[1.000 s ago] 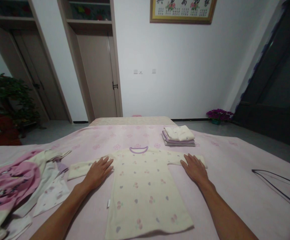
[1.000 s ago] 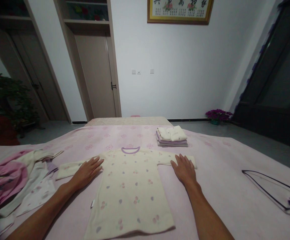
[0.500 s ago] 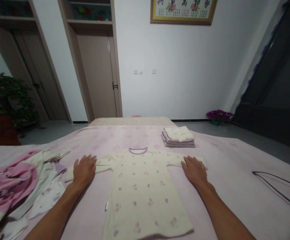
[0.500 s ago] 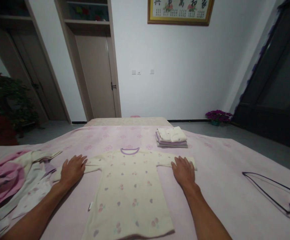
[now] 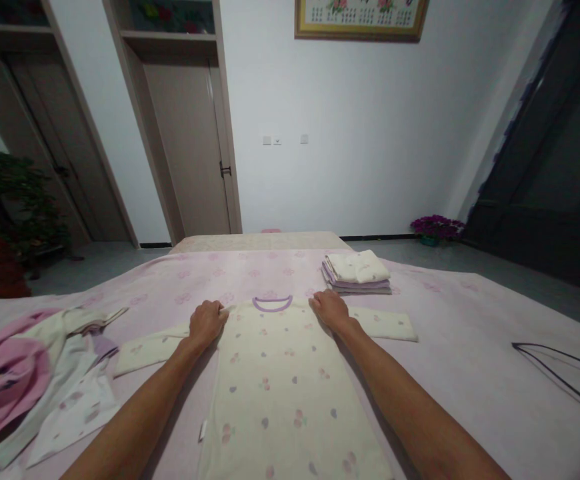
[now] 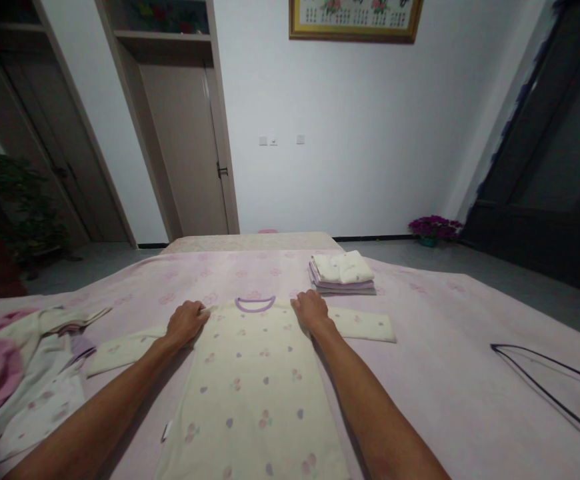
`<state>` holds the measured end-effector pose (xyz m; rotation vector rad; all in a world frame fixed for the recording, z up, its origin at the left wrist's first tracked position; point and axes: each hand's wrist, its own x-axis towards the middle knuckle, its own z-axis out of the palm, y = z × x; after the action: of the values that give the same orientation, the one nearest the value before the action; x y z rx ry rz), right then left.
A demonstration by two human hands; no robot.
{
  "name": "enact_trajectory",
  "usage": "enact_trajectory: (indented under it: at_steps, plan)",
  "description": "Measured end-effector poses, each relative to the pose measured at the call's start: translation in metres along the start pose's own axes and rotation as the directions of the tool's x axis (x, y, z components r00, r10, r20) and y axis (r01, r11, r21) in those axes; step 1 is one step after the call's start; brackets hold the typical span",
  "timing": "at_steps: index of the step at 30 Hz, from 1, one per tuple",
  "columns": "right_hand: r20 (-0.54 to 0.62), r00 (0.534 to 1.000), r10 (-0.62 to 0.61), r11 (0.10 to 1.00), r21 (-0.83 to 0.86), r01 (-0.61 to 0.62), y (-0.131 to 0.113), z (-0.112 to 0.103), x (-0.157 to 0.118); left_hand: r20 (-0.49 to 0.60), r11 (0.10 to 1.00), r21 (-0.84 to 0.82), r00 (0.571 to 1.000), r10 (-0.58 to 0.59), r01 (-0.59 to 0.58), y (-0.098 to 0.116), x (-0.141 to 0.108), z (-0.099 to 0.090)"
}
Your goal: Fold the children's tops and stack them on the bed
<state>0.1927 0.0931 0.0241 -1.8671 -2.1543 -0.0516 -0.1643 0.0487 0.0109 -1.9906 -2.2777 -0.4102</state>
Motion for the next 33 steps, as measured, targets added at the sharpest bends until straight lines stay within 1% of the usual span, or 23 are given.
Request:
enact_trajectory:
  at_steps: [3,7,9,11,14,15,17,19,21,23,24,27,28,30,33]
  plan:
    - [0.002,1.000,-0.022,1.000,-0.009,0.022,-0.003,0.008,0.005,0.002,0.999,-0.032,1.000,-0.017,0.017,-0.003,0.001,0.001]
    - [-0.013,1.000,-0.003,1.000,-0.013,0.003,-0.001,0.011,0.015,-0.022,0.999,-0.043,0.999,-0.026,0.025,-0.004,0.010,0.001]
    - [-0.028,1.000,0.011,1.000,-0.026,-0.012,0.000,0.010,0.019,-0.045,0.999,-0.032,0.998,-0.033,0.032,-0.001,0.016,0.001]
    - [-0.045,0.999,0.009,0.999,-0.046,-0.011,-0.002,0.010,0.020,-0.076,1.000,-0.016,0.997,-0.023,0.022,0.006,0.020,0.002]
    - [-0.080,0.996,-0.038,0.997,-0.072,0.032,-0.016,0.009,0.012,-0.125,0.998,-0.005,0.990,0.059,-0.060,0.027,0.011,0.007]
    - [-0.088,0.993,-0.076,0.995,-0.076,0.070,-0.024,0.008,0.007,-0.133,0.994,-0.012,0.985,0.110,-0.113,0.036,0.005,0.010]
    - [-0.075,0.978,-0.197,0.979,-0.064,0.192,-0.041,0.007,-0.007,-0.131,0.970,-0.043,0.964,0.231,-0.238,0.055,-0.015,0.016]
    - [-0.015,0.934,-0.356,0.934,-0.018,0.356,-0.055,0.006,-0.024,-0.106,0.921,-0.090,0.923,0.369,-0.378,0.071,-0.038,0.022]
    - [0.072,0.871,-0.486,0.874,0.056,0.483,-0.063,0.006,-0.042,-0.047,0.854,-0.123,0.863,0.503,-0.505,0.078,-0.062,0.023]
    - [0.146,0.817,-0.557,0.830,0.129,0.543,-0.062,0.005,-0.059,0.036,0.790,-0.140,0.794,0.607,-0.597,0.076,-0.083,0.018]
    - [0.171,0.800,-0.575,0.818,0.157,0.553,-0.058,0.003,-0.067,0.070,0.762,-0.151,0.762,0.644,-0.630,0.071,-0.091,0.014]
    - [0.205,0.766,-0.609,0.792,0.207,0.574,-0.046,-0.004,-0.089,0.118,0.702,-0.196,0.694,0.710,-0.685,0.053,-0.111,-0.004]
    - [0.211,0.760,-0.615,0.788,0.215,0.577,-0.043,-0.007,-0.096,0.121,0.682,-0.216,0.674,0.729,-0.699,0.048,-0.117,-0.010]
    - [0.225,0.761,-0.609,0.792,0.225,0.567,-0.041,-0.014,-0.110,0.130,0.632,-0.257,0.622,0.772,-0.731,0.040,-0.130,-0.023]
    - [0.248,0.765,-0.594,0.803,0.245,0.544,-0.046,-0.023,-0.134,0.151,0.535,-0.314,0.515,0.844,-0.785,0.035,-0.154,-0.041]
